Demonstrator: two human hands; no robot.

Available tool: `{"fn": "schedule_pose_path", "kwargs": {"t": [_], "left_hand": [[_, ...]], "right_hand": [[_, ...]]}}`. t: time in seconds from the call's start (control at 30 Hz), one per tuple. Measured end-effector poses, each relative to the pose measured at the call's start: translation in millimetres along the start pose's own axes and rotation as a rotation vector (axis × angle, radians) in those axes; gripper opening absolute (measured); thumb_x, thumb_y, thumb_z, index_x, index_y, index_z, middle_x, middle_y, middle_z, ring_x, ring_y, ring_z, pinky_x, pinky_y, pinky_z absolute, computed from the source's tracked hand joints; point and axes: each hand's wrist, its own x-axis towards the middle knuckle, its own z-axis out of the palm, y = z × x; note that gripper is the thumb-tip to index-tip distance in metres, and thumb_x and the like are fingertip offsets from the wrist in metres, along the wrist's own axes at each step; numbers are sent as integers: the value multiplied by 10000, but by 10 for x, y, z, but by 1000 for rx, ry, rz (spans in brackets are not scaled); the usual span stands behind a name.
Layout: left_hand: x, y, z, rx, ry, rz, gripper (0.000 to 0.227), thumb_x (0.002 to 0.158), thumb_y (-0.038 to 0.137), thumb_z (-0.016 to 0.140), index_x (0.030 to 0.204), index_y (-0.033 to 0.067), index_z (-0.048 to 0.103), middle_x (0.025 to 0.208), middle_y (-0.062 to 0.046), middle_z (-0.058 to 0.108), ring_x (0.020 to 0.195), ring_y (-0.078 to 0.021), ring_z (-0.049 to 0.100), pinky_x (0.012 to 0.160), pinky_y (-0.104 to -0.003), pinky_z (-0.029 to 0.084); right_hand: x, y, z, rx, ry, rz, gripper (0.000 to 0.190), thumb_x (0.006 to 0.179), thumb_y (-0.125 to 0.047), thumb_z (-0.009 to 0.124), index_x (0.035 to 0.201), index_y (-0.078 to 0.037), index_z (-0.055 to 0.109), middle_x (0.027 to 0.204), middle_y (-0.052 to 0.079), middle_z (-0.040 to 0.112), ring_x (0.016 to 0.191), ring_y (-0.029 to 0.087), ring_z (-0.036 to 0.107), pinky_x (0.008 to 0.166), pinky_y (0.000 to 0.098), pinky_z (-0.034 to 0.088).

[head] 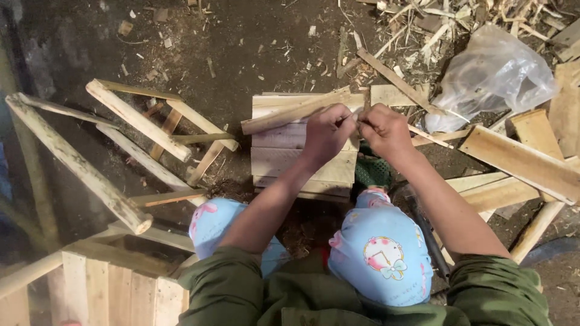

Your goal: The person sits on the ground assembling small wooden stool frames. They pick up wooden sticks and slats, position them on a stool seat, hammer nails to attach the parts, and fit crossbars between the legs, handling scrap pieces aside as they work.

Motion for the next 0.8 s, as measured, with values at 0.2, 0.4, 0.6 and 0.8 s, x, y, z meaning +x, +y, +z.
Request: {"fn": "schedule_pose_path", "kwargs": {"t": [0.2, 0.4, 0.6, 0.8], "left_hand": [[81, -176, 26, -85, 29, -10, 91, 812, 213, 800, 838, 158, 732, 681, -45, 685, 684, -217, 710, 604, -301, 558], [193, -135, -6, -274, 105, 11, 72, 859, 57, 750, 806, 102, 732, 631, -48, 659, 609, -116, 596, 559, -257, 486], [319, -512, 9, -309, 87, -2, 101, 928, 64, 664, 853, 63, 733, 708, -80, 664, 697, -183, 567, 676, -294, 474], [456, -867, -5, 79, 36, -36, 100, 852, 258, 791, 925, 190, 797, 866, -42, 722, 1019, -254, 646, 972, -373, 490]], "right_hand": [[169, 200, 113, 38, -1, 3, 85, 887, -5, 791, 844, -14, 718, 773, 153, 629, 709, 382, 649, 645, 437, 506], [321, 86, 188, 85, 31, 67, 87, 879, -3, 798, 828, -26, 732, 736, 132, 614, 709, 316, 662, 639, 400, 492], [294, 172, 132, 68, -10, 156, 93, 849, 47, 792, 931, 5, 777, 836, 167, 662, 775, 325, 632, 778, 429, 505], [142, 266, 106, -99, 25, 115, 347, 836, -24, 843, 1159, 43, 734, 1066, 233, 602, 1048, 496, 580, 956, 559, 443]]}}
